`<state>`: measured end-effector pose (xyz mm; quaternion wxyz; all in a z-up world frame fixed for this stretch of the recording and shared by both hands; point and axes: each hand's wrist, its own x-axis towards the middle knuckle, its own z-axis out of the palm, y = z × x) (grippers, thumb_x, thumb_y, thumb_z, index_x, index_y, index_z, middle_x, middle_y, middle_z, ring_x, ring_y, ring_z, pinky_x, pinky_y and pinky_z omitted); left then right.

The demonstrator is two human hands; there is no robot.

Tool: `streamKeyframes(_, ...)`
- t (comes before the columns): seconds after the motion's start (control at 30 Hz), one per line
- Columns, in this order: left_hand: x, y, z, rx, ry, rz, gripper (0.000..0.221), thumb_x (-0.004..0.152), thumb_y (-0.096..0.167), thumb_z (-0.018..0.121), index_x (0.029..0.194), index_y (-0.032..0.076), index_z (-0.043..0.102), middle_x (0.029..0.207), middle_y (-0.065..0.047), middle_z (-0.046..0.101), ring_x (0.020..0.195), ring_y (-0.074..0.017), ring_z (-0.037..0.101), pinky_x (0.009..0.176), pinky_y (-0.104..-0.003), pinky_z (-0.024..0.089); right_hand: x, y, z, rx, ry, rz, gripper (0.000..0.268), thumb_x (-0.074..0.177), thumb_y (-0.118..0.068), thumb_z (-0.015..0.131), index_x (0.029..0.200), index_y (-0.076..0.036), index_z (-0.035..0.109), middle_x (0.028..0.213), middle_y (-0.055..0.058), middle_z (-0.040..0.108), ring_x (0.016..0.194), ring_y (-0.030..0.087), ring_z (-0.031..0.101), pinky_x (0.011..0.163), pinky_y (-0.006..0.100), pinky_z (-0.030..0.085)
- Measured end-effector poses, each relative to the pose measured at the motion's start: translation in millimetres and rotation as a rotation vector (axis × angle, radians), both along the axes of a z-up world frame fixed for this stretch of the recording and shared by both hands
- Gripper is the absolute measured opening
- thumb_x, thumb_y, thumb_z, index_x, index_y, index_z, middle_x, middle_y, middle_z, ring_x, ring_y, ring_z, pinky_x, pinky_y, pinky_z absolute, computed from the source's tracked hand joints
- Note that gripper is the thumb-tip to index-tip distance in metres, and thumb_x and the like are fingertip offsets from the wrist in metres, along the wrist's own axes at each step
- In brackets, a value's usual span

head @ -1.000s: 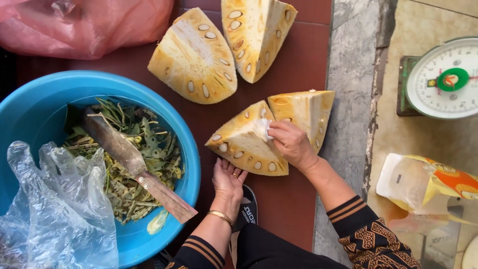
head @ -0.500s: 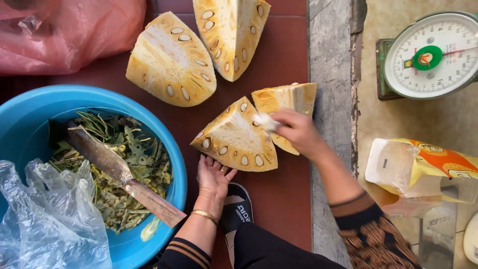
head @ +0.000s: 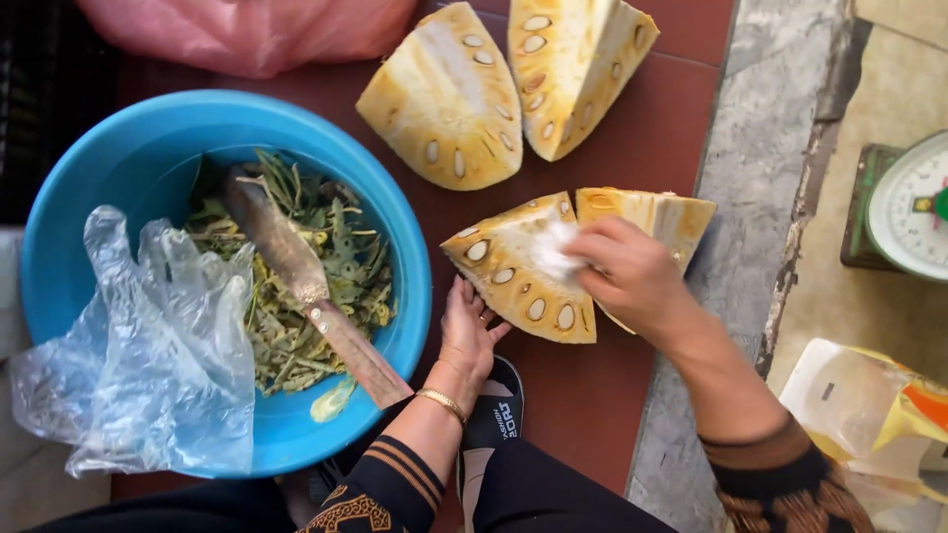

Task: The person is wiping sticky sap off several large wedges of cut jackfruit using a white cloth or paper.

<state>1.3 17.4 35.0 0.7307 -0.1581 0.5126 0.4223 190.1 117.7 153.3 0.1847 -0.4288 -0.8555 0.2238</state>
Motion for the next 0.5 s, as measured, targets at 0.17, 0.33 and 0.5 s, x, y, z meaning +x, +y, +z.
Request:
streamKeyframes(0.17, -2, 16, 20, 0.034, 0.015, 0.032, 0.075, 0.100, 0.068, 0.031, 0.164, 0.030, 0.028, 0.166, -0.010, 0.035, 0.143, -0.0379, 0.040, 0.114, -0.064, 0.034, -61, 38, -98, 0.515, -0.243, 0.276, 0.014, 0.085, -0.012, 0.059, 0.076, -0.023, 0.059, 0.080, -0.001, 0.048, 0.071, 0.021, 0.054, 0.066, 0.032, 0.049)
streamKeyframes(0.33, 1, 19, -13, -0.052, 0.066, 0.040, 0.066, 0.095, 0.064, 0.051, 0.152, 0.031, 0.049, 0.153, -0.008, 0.052, 0.134, -0.0379, 0.052, 0.102, -0.068, 0.043, -38, 24, -96, 0.436, -0.353, 0.395, 0.011, 0.083, -0.012, 0.062, 0.074, -0.015, 0.057, 0.082, 0.003, 0.048, 0.076, 0.025, 0.056, 0.067, 0.033, 0.050)
streamKeyframes(0.5, 6, 27, -16, -0.063, 0.155, -0.025, 0.060, 0.098, 0.054, 0.050, 0.153, 0.032, 0.047, 0.160, -0.008, 0.044, 0.145, -0.0438, 0.040, 0.100, -0.075, 0.042, 21, -18, -91, 0.411, -0.537, 0.366, 0.011, 0.085, -0.014, 0.060, 0.074, -0.015, 0.056, 0.081, 0.001, 0.047, 0.075, 0.024, 0.057, 0.068, 0.033, 0.050)
